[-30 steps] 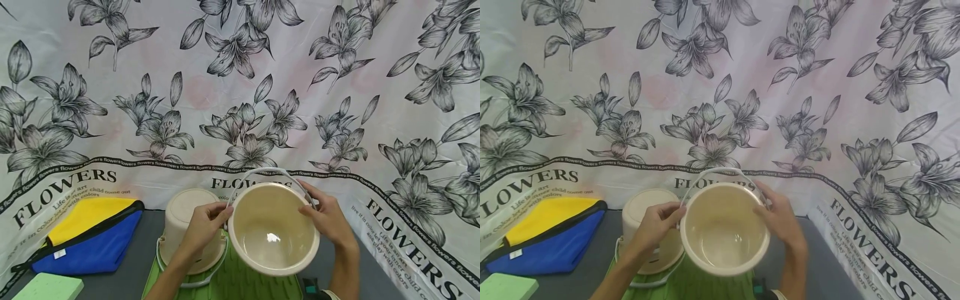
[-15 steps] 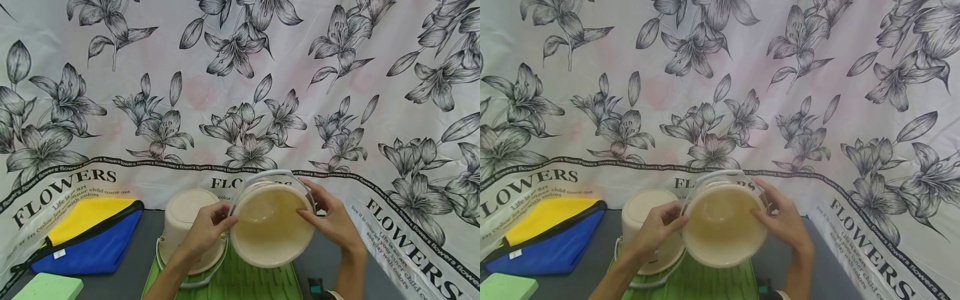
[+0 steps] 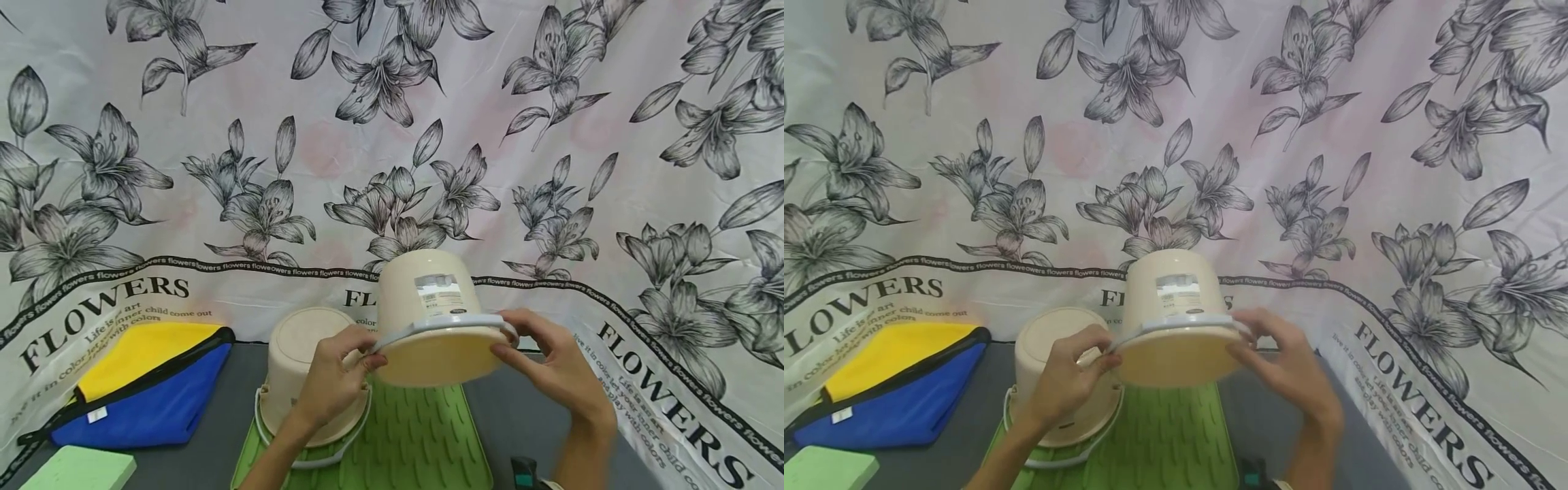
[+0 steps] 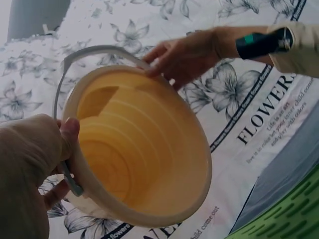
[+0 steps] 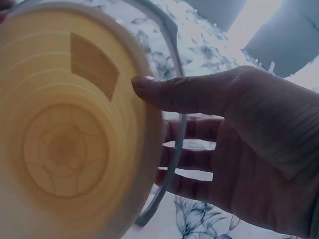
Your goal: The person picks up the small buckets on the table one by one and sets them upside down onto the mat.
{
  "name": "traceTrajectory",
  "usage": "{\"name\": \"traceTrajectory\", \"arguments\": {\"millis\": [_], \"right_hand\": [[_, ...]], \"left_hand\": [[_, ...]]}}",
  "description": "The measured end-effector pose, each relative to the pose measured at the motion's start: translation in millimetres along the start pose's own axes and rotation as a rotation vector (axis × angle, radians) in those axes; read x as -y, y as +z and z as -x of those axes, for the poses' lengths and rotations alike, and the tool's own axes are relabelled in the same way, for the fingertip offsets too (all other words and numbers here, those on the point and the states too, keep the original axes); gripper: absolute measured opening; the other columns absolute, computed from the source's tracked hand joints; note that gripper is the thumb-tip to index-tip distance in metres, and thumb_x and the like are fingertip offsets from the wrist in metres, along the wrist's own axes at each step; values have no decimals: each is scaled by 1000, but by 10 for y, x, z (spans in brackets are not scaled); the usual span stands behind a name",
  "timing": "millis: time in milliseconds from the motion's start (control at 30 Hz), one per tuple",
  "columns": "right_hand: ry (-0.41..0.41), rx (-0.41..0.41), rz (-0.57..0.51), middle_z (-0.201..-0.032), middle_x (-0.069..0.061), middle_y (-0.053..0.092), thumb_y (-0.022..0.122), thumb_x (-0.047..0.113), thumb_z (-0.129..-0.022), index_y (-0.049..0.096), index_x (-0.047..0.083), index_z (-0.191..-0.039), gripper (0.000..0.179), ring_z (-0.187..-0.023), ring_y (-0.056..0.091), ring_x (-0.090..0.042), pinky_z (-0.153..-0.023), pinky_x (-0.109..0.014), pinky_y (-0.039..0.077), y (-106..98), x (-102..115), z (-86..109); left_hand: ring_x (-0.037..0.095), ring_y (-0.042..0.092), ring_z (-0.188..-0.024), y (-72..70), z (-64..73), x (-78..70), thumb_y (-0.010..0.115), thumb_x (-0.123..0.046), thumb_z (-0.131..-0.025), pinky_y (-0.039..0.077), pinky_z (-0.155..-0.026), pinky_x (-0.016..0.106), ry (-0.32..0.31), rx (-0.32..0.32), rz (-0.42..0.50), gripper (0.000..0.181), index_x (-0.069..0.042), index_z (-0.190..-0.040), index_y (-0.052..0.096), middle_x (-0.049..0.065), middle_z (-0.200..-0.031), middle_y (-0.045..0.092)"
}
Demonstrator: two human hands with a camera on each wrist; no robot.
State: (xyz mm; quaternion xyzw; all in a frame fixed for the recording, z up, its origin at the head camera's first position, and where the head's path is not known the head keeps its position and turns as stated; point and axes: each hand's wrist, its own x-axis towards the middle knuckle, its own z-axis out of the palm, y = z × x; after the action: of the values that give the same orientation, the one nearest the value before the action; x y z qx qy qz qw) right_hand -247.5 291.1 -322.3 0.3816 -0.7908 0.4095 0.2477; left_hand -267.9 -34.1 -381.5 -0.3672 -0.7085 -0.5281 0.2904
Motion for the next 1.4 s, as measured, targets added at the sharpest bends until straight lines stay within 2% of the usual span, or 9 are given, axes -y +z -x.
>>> {"name": "traceTrajectory", "arguments": {"millis": [133,300,433,533,700,867,1067,1167,1400], "right_hand": [[-63,93,-32,-126,-7,72,72,-22,-82,65,-2,-133,55,-112,68,-7,-100,-16,53,-20,96,19],[-14,254,28,-131,-4,70,70,-12,-90,61,5,-142,55,-118,67,-7,-102,-18,53,-23,209,17],[-3,311,86,-137,-1,68,66,-6,-97,61,12,-143,50,-132,60,-4,-108,-17,49,6,273,0],[-42,356,75,-134,0,69,66,-6,-96,64,13,-140,48,-125,62,-4,-101,-18,52,28,285,-5],[-102,454,1,-124,-4,69,73,0,-91,67,11,-133,44,-107,66,-8,-86,-24,57,33,256,15],[-89,469,29,-118,-3,72,78,10,-87,69,16,-123,38,-105,68,-9,-86,-25,57,53,215,37],[-53,437,106,-110,0,74,83,11,-82,73,18,-113,34,-99,67,-4,-84,-23,57,65,240,4],[1,415,188,-109,2,75,86,9,-77,73,17,-110,36,-100,67,-4,-85,-26,58,87,278,-6],[180,404,372,-107,3,76,90,6,-71,73,15,-106,40,-102,70,-19,-87,-36,59,237,324,-84]], "left_hand": [[16,69,-84,42,10,23,83,-2,-81,58,-80,25,149,-31,-119,16,-5,-96,79,4,-88,76],[13,68,-83,36,-1,31,84,-12,-79,55,-83,28,287,-81,-342,15,-11,-95,82,-3,-86,76],[14,70,-82,19,-11,45,83,-10,-81,55,-85,32,389,-132,-440,10,-12,-91,82,-2,-84,78],[13,69,-81,11,-21,49,76,-15,-89,53,-85,34,467,-153,-486,5,-13,-88,81,-4,-83,77],[12,67,-80,27,-44,32,61,-25,-103,48,-85,39,559,-181,-573,26,-17,-86,78,-7,-81,76],[13,68,-83,65,-21,25,60,-20,-102,49,-84,40,549,-180,-627,25,-18,-84,78,-7,-84,76],[14,71,-92,121,-10,42,67,-14,-96,52,-86,41,472,-144,-647,13,-18,-88,77,-6,-91,76],[14,72,-99,145,-2,41,74,-15,-90,54,-89,40,409,-69,-651,4,-18,-93,75,-6,-98,75],[15,66,-119,311,73,16,90,-35,-80,53,-106,37,292,208,-603,55,-18,-129,71,-4,-123,72]]}}
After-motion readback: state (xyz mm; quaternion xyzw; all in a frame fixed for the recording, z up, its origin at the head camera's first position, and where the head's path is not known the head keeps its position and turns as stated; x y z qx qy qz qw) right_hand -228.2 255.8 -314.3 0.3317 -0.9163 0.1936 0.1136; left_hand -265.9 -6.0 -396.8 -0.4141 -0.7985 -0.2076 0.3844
